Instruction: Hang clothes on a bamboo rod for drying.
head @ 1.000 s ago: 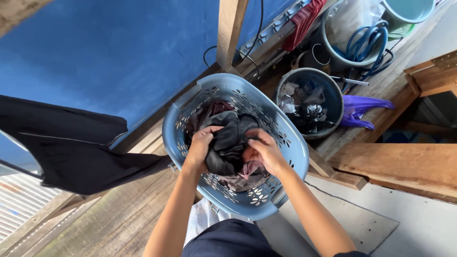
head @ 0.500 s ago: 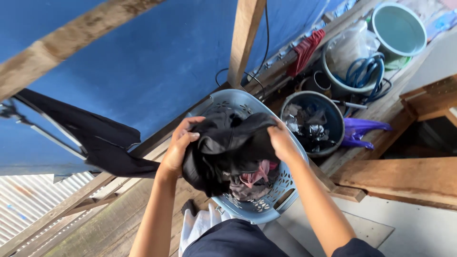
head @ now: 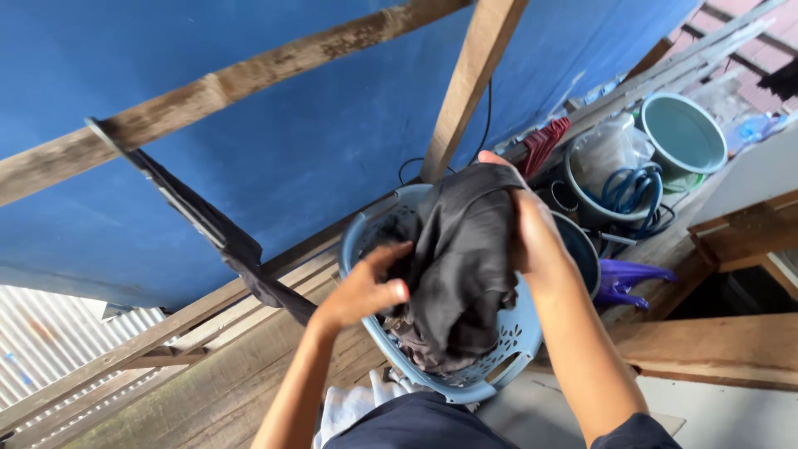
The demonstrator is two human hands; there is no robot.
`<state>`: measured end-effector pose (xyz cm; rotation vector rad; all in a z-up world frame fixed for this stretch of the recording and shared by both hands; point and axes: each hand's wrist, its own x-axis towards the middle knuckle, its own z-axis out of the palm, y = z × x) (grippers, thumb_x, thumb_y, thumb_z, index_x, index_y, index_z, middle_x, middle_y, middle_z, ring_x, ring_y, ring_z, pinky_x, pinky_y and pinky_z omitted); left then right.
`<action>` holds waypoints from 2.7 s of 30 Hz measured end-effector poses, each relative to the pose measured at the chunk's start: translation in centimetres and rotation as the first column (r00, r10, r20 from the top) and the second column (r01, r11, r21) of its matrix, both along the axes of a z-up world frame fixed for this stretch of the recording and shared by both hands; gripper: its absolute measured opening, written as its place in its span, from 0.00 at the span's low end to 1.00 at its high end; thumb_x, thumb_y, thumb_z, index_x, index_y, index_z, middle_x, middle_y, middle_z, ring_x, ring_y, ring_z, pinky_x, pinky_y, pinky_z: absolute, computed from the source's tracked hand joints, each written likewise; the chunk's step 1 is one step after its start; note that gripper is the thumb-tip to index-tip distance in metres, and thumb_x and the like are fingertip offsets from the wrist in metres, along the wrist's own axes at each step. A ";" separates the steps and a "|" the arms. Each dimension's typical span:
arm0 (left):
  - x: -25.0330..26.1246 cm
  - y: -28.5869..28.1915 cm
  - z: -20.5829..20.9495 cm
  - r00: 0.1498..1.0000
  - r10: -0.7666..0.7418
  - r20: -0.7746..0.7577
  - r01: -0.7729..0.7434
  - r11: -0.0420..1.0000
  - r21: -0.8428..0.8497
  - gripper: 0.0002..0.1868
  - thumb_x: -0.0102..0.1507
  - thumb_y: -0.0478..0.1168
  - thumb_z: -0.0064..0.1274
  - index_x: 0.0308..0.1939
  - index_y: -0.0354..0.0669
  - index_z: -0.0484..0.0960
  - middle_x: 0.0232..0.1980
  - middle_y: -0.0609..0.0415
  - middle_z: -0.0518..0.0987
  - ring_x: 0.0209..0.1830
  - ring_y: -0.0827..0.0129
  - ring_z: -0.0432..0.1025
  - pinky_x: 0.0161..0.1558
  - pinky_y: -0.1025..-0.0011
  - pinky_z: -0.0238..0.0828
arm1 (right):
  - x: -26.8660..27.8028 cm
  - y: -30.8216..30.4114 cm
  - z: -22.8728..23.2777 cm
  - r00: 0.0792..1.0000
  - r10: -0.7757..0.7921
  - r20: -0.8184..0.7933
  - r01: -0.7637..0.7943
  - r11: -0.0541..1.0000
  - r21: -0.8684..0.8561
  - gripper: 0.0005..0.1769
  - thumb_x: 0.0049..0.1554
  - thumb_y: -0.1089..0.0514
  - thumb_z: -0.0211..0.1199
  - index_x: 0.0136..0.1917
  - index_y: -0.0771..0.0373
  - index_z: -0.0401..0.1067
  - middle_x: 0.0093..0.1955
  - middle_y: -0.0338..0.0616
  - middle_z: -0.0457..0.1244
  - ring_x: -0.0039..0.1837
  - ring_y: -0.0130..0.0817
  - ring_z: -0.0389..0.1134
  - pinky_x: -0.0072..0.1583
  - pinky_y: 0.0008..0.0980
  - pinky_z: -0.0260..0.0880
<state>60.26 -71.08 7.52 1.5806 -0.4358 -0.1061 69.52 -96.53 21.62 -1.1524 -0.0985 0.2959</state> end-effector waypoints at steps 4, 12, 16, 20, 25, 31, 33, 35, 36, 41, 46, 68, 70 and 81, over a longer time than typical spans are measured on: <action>-3.0 -0.1 3.6 0.976 0.063 0.209 -0.091 0.987 0.129 0.56 0.53 0.58 0.67 0.76 0.28 0.62 0.73 0.36 0.66 0.73 0.49 0.59 0.69 0.56 0.54 | -1.4 2.9 0.6 0.995 0.095 0.008 -0.095 0.989 0.112 0.27 0.66 0.56 0.53 0.78 0.57 0.63 0.64 0.41 0.66 0.64 0.32 0.68 0.68 0.33 0.67; -7.8 5.8 3.5 0.887 0.408 -0.215 -0.461 0.755 -0.467 0.23 0.70 0.40 0.50 0.67 0.31 0.74 0.61 0.51 0.79 0.60 0.70 0.72 0.64 0.70 0.65 | -7.1 10.2 1.5 0.882 0.429 0.195 -0.462 0.870 0.174 0.49 0.55 0.61 0.62 0.85 0.54 0.46 0.73 0.45 0.62 0.74 0.40 0.64 0.73 0.47 0.64; -9.9 13.5 -2.8 0.898 0.264 -0.352 -0.439 0.496 -0.749 0.20 0.73 0.38 0.49 0.66 0.29 0.70 0.54 0.43 0.79 0.50 0.55 0.74 0.54 0.59 0.70 | -9.5 13.7 -1.6 0.862 0.431 0.266 -0.457 0.888 0.042 0.59 0.54 0.56 0.72 0.87 0.54 0.38 0.73 0.48 0.60 0.70 0.45 0.63 0.69 0.49 0.63; -14.1 18.0 -0.7 0.855 0.346 -0.387 -0.517 0.497 -0.697 0.20 0.71 0.38 0.49 0.65 0.31 0.72 0.54 0.43 0.80 0.50 0.57 0.74 0.53 0.60 0.71 | -13.2 17.5 -4.6 0.645 0.547 0.533 -0.498 0.830 -0.249 0.72 0.48 0.45 0.77 0.89 0.54 0.31 0.81 0.51 0.46 0.81 0.45 0.47 0.77 0.46 0.50; -19.5 23.5 1.1 0.790 0.440 -0.427 -0.610 0.482 -0.629 0.20 0.69 0.37 0.49 0.64 0.33 0.74 0.54 0.44 0.80 0.50 0.59 0.75 0.52 0.62 0.73 | -17.5 25.5 -5.8 0.479 0.758 0.443 -0.747 0.617 -0.247 0.67 0.53 0.49 0.74 0.88 0.56 0.29 0.88 0.44 0.40 0.86 0.37 0.42 0.80 0.39 0.48; -25.2 28.9 2.5 0.699 0.535 -0.474 -0.711 0.454 -0.537 0.20 0.66 0.37 0.48 0.63 0.36 0.76 0.54 0.45 0.81 0.50 0.61 0.76 0.51 0.65 0.74 | -19.3 33.2 -7.6 0.751 0.581 0.314 -0.512 0.813 -0.278 0.26 0.67 0.59 0.55 0.76 0.68 0.60 0.71 0.49 0.64 0.70 0.32 0.63 0.70 0.32 0.63; -26.9 30.3 2.5 0.668 0.559 -0.491 -0.741 0.442 -0.505 0.21 0.65 0.37 0.48 0.62 0.37 0.77 0.54 0.45 0.81 0.50 0.62 0.76 0.51 0.66 0.75 | -20.3 34.8 -6.5 0.770 0.511 0.382 -0.377 0.847 -0.374 0.18 0.67 0.58 0.53 0.66 0.69 0.69 0.60 0.42 0.68 0.62 0.27 0.65 0.65 0.29 0.64; -28.6 31.8 0.5 0.635 0.582 -0.508 -0.770 0.425 -0.475 0.21 0.65 0.37 0.48 0.62 0.38 0.77 0.54 0.45 0.81 0.50 0.62 0.77 0.51 0.66 0.75 | -21.6 36.2 -5.2 0.756 0.527 0.388 -0.357 0.829 -0.431 0.17 0.67 0.55 0.53 0.63 0.69 0.71 0.55 0.39 0.69 0.57 0.25 0.65 0.61 0.28 0.65; -29.0 32.8 0.3 0.620 0.594 -0.513 -0.783 0.419 -0.460 0.21 0.64 0.37 0.47 0.61 0.38 0.78 0.54 0.46 0.81 0.50 0.63 0.77 0.51 0.67 0.75 | -22.1 36.9 -4.5 0.751 0.527 0.398 -0.319 0.817 -0.481 0.18 0.67 0.53 0.54 0.60 0.69 0.73 0.50 0.37 0.69 0.53 0.23 0.64 0.57 0.28 0.67; -33.1 31.8 3.8 0.177 0.977 -0.122 -0.972 0.154 -0.175 0.14 0.71 0.37 0.50 0.58 0.35 0.77 0.50 0.47 0.77 0.50 0.68 0.72 0.51 0.72 0.71 | -23.3 39.6 -4.3 0.717 0.569 0.402 -0.414 0.812 -0.412 0.23 0.61 0.43 0.64 0.52 0.67 0.74 0.44 0.30 0.65 0.47 0.18 0.61 0.50 0.22 0.63; -34.5 27.2 10.6 0.200 0.978 -0.062 -0.979 0.203 0.037 0.17 0.69 0.47 0.48 0.56 0.42 0.80 0.46 0.56 0.83 0.45 0.71 0.78 0.46 0.73 0.76 | -23.6 41.7 -3.4 0.716 0.613 0.334 -0.513 0.786 -0.344 0.26 0.66 0.39 0.66 0.44 0.64 0.68 0.40 0.27 0.53 0.42 0.17 0.49 0.43 0.22 0.48; -31.7 26.4 8.0 0.207 0.917 0.342 -0.971 0.234 -0.041 0.40 0.52 0.38 0.67 0.66 0.34 0.67 0.60 0.40 0.70 0.61 0.57 0.65 0.59 0.61 0.64 | -20.4 45.3 1.8 0.101 0.984 -0.145 -0.965 0.133 0.228 0.25 0.55 0.53 0.68 0.58 0.73 0.71 0.49 0.53 0.69 0.46 0.36 0.73 0.49 0.32 0.76; -30.9 26.9 6.6 0.173 0.881 0.440 -0.953 0.262 -0.151 0.46 0.50 0.39 0.68 0.69 0.31 0.62 0.68 0.35 0.65 0.69 0.55 0.58 0.64 0.59 0.57 | -19.7 45.8 1.5 0.082 0.988 -0.132 -0.962 0.113 0.249 0.25 0.56 0.54 0.67 0.60 0.73 0.71 0.50 0.52 0.69 0.47 0.36 0.72 0.50 0.32 0.76; -32.1 27.6 7.5 0.683 0.696 -0.220 -0.432 0.144 -0.890 0.19 0.66 0.33 0.50 0.61 0.37 0.76 0.52 0.50 0.82 0.49 0.66 0.79 0.51 0.69 0.78 | -17.3 49.6 -5.5 0.231 0.960 0.156 -0.834 0.278 -0.476 0.41 0.52 0.64 0.66 0.76 0.55 0.57 0.57 0.48 0.61 0.60 0.36 0.65 0.62 0.31 0.67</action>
